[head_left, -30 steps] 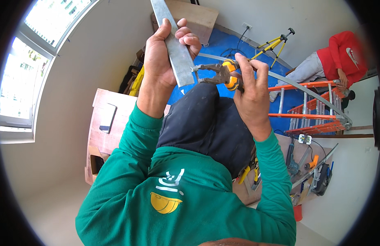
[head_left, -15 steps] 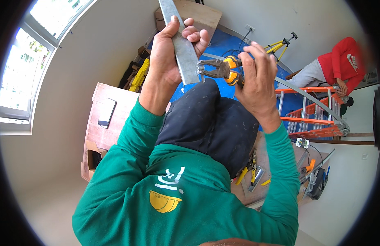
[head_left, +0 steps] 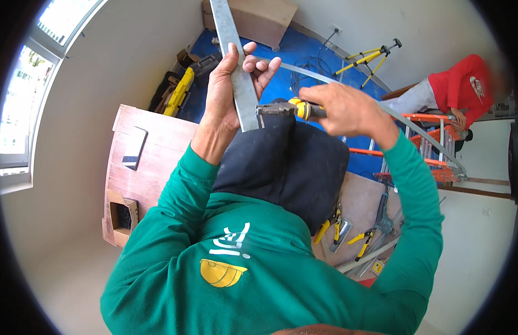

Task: The person sits on the floor and uses yellow-handled tin snips to cut a long silver metal strip into shorter pieces. They repeatedly position the strip on their lap, cut it, and set the cut pieces aside on the floor.

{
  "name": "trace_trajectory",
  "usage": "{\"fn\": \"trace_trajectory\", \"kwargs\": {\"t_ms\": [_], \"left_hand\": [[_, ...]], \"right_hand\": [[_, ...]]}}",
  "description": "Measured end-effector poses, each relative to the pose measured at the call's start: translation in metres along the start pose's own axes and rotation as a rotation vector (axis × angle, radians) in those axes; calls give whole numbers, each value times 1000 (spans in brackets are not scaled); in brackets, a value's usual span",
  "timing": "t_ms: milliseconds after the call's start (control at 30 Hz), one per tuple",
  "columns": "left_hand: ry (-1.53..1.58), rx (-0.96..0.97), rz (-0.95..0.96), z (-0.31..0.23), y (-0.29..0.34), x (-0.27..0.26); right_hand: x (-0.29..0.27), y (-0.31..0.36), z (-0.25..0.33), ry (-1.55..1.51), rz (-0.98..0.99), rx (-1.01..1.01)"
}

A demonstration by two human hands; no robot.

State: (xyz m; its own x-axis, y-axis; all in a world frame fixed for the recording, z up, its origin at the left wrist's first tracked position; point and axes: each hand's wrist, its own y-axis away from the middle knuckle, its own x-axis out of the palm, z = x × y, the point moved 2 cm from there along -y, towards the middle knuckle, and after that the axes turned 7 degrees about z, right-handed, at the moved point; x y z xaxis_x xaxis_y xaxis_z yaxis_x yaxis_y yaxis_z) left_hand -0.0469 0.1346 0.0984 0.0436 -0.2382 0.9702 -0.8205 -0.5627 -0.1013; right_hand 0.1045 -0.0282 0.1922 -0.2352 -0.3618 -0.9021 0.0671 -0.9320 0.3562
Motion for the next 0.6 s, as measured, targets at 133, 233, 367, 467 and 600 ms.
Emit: {"fn": "trace_trajectory", "kwargs": {"t_ms": [133, 233, 367, 467, 600], "left_hand": [[30, -7, 27, 5, 4, -28], [-48, -26, -28, 5, 6, -52], [-54, -51, -38, -1, 8, -73], [-37, -58, -45, -3, 15, -72], [-85, -65, -63, 8, 10, -63]], "right_hand": [[3, -36, -21, -279, 444, 55], [15, -66, -33, -284, 630, 47], [43, -81, -44, -397, 623, -73], [69, -64, -49, -892, 502, 28], [116, -21, -29, -1238, -144, 222]]}}
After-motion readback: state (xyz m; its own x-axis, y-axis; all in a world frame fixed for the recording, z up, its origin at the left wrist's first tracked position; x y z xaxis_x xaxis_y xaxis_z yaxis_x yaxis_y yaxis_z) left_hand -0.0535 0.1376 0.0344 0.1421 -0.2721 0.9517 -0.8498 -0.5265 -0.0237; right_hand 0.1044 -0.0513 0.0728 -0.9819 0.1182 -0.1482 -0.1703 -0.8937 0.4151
